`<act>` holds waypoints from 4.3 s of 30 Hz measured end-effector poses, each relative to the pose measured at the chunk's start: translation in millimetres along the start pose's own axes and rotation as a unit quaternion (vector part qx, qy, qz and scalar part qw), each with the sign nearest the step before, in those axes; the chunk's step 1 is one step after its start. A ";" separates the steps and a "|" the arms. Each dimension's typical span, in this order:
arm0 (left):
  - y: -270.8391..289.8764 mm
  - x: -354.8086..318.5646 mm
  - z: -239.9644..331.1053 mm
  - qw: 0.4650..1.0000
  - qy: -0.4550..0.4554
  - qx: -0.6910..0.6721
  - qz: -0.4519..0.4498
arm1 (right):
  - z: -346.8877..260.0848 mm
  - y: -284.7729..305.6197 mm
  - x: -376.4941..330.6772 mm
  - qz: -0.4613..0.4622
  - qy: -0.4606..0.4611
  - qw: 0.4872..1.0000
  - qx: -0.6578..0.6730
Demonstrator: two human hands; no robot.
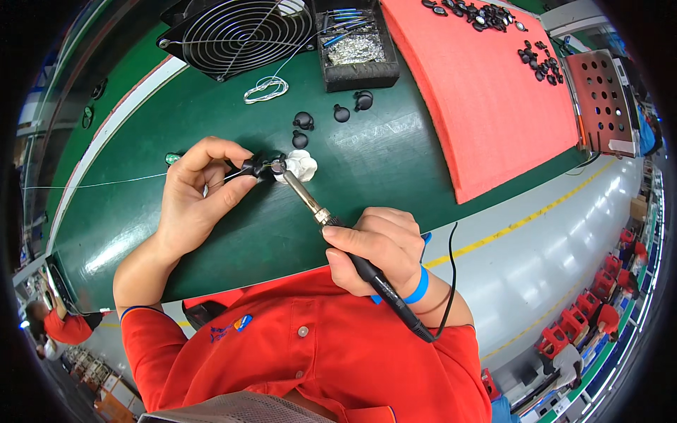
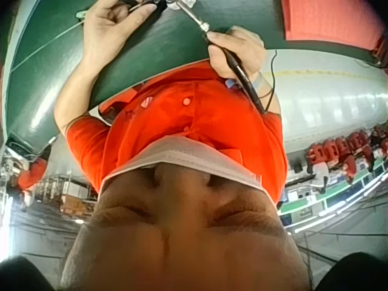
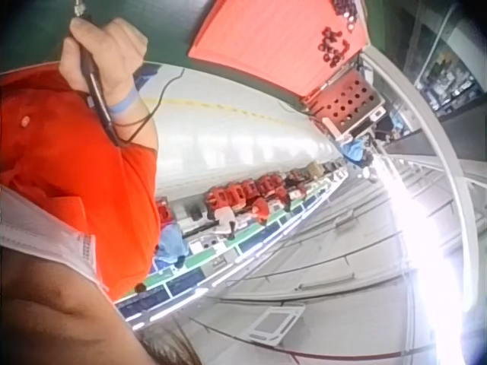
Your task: The person solders wires and components onto earphone pieces using a soldering iron and places the assembled parts onto a conveyor belt.
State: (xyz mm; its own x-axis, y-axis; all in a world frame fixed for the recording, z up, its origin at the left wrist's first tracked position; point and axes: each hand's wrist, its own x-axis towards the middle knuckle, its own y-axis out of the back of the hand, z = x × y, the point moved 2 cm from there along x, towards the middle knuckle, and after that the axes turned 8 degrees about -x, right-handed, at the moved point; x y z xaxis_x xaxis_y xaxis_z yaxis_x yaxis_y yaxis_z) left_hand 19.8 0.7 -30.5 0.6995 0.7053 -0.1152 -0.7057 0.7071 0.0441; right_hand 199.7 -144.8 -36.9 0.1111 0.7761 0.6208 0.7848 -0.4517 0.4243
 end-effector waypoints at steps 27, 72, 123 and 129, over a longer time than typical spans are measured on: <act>-1.1 0.7 1.9 1.000 0.001 0.007 0.003 | -1.1 1.6 -2.0 0.032 -0.011 0.999 -0.002; -6.4 0.9 6.8 0.993 -0.058 0.100 0.014 | 1.3 4.1 -6.5 0.031 0.000 0.999 0.007; 142.1 55.7 42.3 0.959 0.030 0.272 0.079 | 11.1 1.5 46.3 -0.073 -0.211 0.973 -0.061; 73.4 18.2 40.1 0.973 -0.040 0.210 -0.090 | 10.2 -29.5 53.5 -0.074 -0.236 0.968 0.043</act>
State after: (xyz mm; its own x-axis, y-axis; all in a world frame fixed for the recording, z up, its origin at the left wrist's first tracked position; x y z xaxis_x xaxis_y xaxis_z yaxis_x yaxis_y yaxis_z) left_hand -14.8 67.5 10.4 0.8259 0.5577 -0.0826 -0.4739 0.7661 0.4341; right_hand 188.7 -85.5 -23.0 0.2443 0.9531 0.1785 0.8593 -0.2981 0.4155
